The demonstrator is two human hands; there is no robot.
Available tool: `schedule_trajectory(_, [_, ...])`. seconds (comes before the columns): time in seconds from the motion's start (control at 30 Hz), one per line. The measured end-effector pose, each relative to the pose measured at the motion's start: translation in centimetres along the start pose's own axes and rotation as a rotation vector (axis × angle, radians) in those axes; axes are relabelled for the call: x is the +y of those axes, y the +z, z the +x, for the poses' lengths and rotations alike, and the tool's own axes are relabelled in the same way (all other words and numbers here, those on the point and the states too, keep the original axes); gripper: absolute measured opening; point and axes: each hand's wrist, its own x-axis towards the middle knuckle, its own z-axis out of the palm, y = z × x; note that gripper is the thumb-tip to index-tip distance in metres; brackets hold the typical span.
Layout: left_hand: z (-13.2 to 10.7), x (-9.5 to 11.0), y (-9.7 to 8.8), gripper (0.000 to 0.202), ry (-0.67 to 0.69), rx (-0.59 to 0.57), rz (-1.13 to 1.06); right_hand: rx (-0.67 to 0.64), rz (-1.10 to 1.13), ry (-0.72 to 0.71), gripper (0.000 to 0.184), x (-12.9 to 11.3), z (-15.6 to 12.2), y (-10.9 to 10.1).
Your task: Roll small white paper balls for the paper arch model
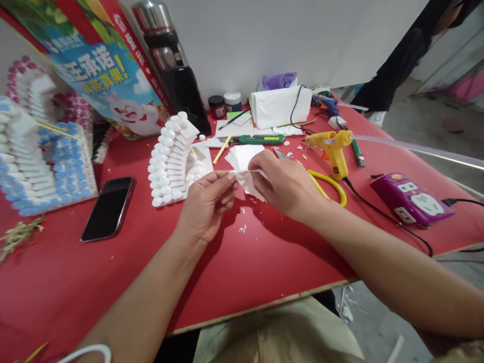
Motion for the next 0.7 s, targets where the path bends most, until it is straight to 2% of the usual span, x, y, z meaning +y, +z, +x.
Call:
schedule_trajectory(0.1, [0.2,0.2,-0.3,0.021,0.000,-0.003,0.005,0.024,0.332,0.060,0.019,0.0,0.3,-0.4])
schedule_trajectory(0.2, [0.5,0.0,-0.6,0.019,0.049,-0.031,0.048,0.010,0.818,0.355,0.036,0.7,0.8,-0.8])
schedule_trajectory(0.27, [0.5,-0.2,-0.7,0.017,0.095,-0.059,0.103,-0.075,1.027,0.536,0.037,1.2,1.1,-0.7])
schedule_trajectory(0.33, [0.4,-0.5,-0.7,0.014,0.140,-0.078,0.149,-0.160,1.089,0.634,0.034,1.5,1.2,-0.5])
schedule_trajectory(0.4, [0.2,-0.7,-0.6,0.013,0.177,-0.078,0.177,-0.235,1.090,0.649,0.033,1.5,1.2,-0.4])
schedule_trajectory(0.5, [0.1,-0.8,-0.6,0.013,0.213,-0.063,0.215,-0.288,1.096,0.593,0.029,1.4,0.9,-0.3])
schedule_trajectory(0.7, [-0.1,-0.9,-0.5,0.014,0.248,-0.043,0.292,-0.271,0.999,0.483,0.020,1.7,0.7,0.0])
